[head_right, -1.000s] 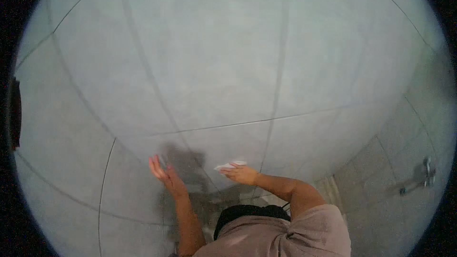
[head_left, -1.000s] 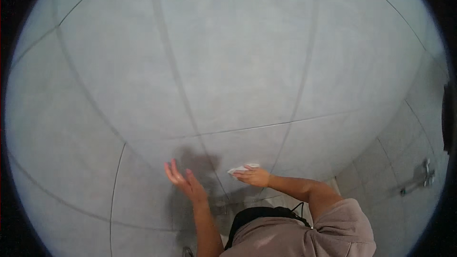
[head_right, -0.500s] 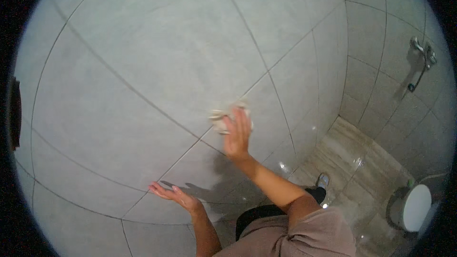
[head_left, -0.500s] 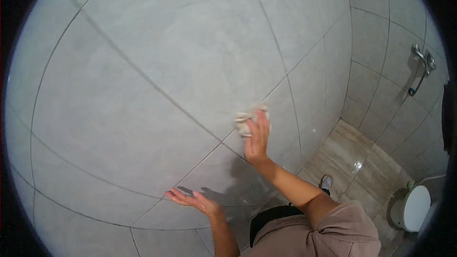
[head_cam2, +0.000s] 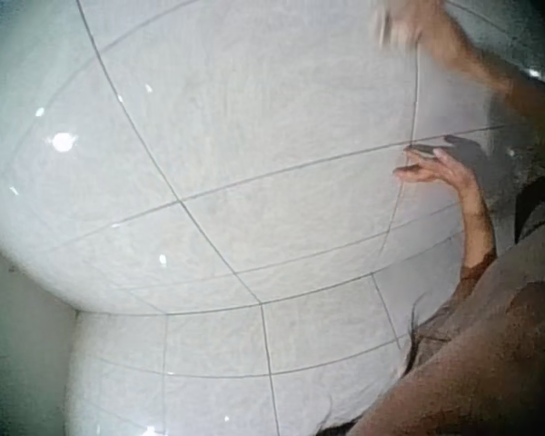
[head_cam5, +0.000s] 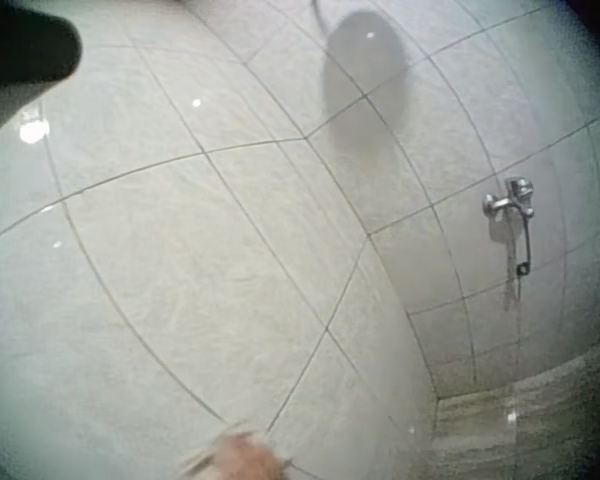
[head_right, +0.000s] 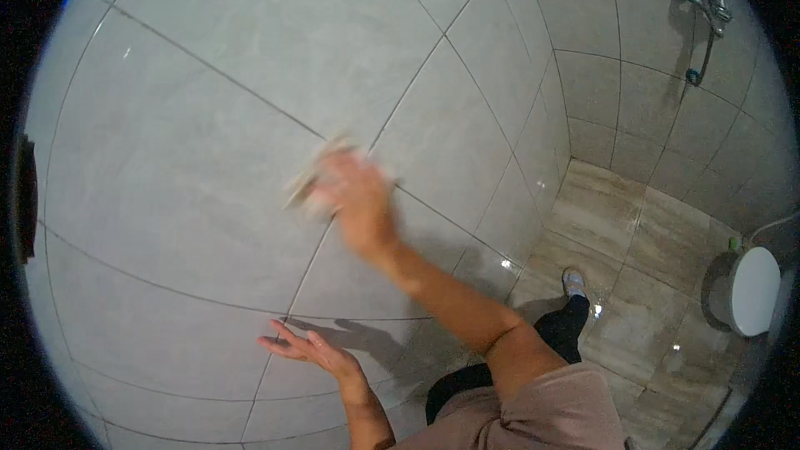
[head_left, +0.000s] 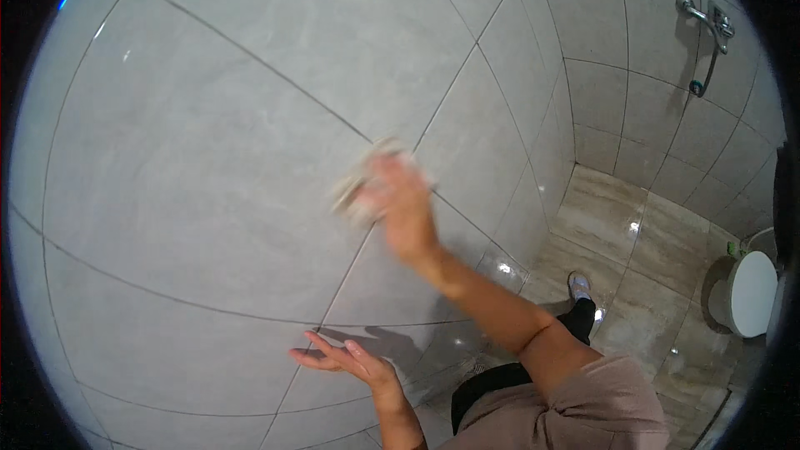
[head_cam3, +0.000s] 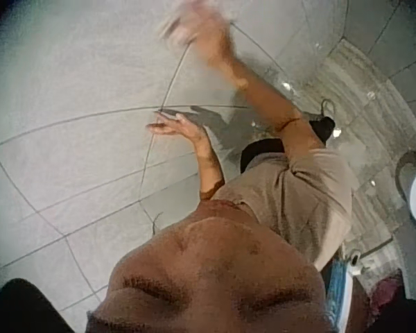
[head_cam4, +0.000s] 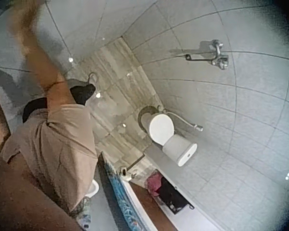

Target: The person wipes the tiled bathroom walls with a cloth, repeatedly rinsing and wringing the cloth at the sink. They clean multiple wall sections around the shower area and near the toilet, using circular and vertical motions.

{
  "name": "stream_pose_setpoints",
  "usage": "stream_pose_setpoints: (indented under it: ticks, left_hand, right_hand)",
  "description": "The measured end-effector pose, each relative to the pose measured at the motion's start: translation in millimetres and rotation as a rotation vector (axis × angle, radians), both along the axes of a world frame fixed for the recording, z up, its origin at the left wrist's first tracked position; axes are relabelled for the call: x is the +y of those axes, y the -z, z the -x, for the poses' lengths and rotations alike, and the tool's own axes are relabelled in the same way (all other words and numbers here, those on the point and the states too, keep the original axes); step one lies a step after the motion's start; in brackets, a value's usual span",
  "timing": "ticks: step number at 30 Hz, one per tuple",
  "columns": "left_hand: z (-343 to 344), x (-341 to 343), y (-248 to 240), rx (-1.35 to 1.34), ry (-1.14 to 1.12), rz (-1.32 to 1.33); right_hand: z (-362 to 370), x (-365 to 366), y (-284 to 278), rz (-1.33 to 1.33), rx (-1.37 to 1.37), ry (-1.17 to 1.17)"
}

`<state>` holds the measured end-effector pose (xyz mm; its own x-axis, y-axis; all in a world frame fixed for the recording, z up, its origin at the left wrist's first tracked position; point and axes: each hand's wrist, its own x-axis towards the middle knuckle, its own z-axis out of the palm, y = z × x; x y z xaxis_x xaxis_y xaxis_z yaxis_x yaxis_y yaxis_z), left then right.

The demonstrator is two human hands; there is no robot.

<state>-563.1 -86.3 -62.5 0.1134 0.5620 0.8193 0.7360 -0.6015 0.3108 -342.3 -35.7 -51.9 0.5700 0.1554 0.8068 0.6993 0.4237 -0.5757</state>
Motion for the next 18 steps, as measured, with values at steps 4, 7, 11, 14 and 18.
stream_pose_setpoints:
  ticks: [4, 7, 11, 14, 18]
  left_hand:
    - [-12, -9, -17, 0.014, 0.005, 0.010]
    - [-8, -12, -17, 0.081, 0.058, 0.019]
    - [-11, -18, -14, 0.050, 0.052, 0.043]
    - [-20, -23, -23, 0.028, 0.066, 0.030]
    - [-20, -28, -38, 0.126, 0.019, 0.022]
  right_hand:
    - [-8, 5, 92, -0.092, 0.688, 0.085]
    - [103, -6, 108, 0.090, 0.859, -0.059]
    - [149, -32, 41, 0.071, 0.271, -0.282]
    - [69, -22, -25, 0.001, -0.353, -0.342]
    - [-34, 6, -65, -0.060, 0.010, -0.049]
